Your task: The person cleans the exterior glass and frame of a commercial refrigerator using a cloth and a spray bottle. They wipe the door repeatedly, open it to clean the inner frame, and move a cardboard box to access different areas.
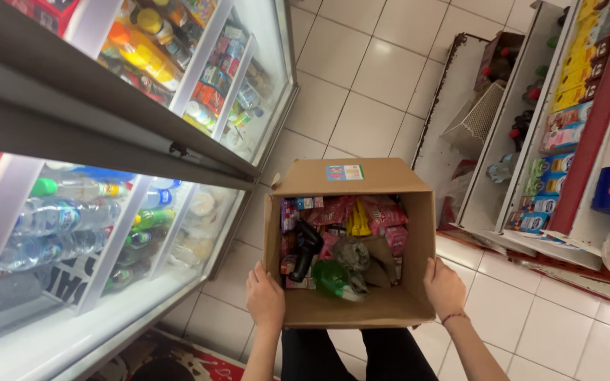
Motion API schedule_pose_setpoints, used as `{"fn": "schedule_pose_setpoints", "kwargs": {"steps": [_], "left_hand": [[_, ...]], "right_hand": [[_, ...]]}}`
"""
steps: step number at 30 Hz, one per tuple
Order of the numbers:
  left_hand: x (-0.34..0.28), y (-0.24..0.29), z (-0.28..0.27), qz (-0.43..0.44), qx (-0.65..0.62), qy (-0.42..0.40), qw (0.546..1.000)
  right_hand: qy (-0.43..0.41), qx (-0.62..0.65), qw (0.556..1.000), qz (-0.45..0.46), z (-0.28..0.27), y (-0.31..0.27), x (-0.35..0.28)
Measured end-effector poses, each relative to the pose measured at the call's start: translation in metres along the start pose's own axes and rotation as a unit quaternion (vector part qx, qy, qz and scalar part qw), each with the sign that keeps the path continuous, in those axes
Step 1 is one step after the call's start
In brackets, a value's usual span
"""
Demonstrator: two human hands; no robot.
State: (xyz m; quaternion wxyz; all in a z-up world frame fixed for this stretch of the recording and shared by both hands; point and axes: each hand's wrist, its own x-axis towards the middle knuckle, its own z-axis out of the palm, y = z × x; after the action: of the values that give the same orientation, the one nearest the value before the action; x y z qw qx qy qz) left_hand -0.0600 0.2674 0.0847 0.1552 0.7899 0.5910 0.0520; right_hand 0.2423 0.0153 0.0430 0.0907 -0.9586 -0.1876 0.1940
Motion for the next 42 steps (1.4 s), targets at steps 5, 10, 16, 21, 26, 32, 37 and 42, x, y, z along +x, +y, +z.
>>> {"fn": "schedule_pose_setpoints", "kwargs": {"steps": [5,10,16,21,26,32,37,42], "left_hand": [[0.019,-0.002,-0.019,-0.001,-0.071,-0.118,0.99],[0.079,-0.013,-0.074,0.044,-0.088,-0.21,0.973],[0.207,-0.009,-0.154,0.097,-0.314,-0.185,0.926],[0.249,-0.006,-0.192,0.137,-0.383,-0.142,0.902],[0.244,-0.01,-0.193,0.16,-0.369,-0.15,0.903],[0.235,-0.014,-0.178,0.181,-0.316,-0.104,0.926],[0.24,-0.008,-0.147,0.181,-0.285,-0.17,0.926],[0.23,0.006,-0.143,0.105,-0.383,-0.168,0.902]], "right_hand": [[0.154,0.128,0.977,-0.071,-0.041,-0.045,-0.004],[0.141,0.223,0.955,-0.134,-0.067,-0.194,0.003],[0.106,0.373,0.842,-0.375,-0.083,-0.45,-0.004],[0.043,0.491,0.756,-0.429,-0.091,-0.564,-0.012],[-0.052,0.618,0.746,-0.244,-0.066,-0.57,0.004],[-0.072,0.649,0.702,-0.285,-0.048,-0.571,0.018],[-0.088,0.673,0.674,-0.293,-0.049,-0.575,0.022],[-0.072,0.632,0.69,-0.344,-0.055,-0.573,0.027]]}}
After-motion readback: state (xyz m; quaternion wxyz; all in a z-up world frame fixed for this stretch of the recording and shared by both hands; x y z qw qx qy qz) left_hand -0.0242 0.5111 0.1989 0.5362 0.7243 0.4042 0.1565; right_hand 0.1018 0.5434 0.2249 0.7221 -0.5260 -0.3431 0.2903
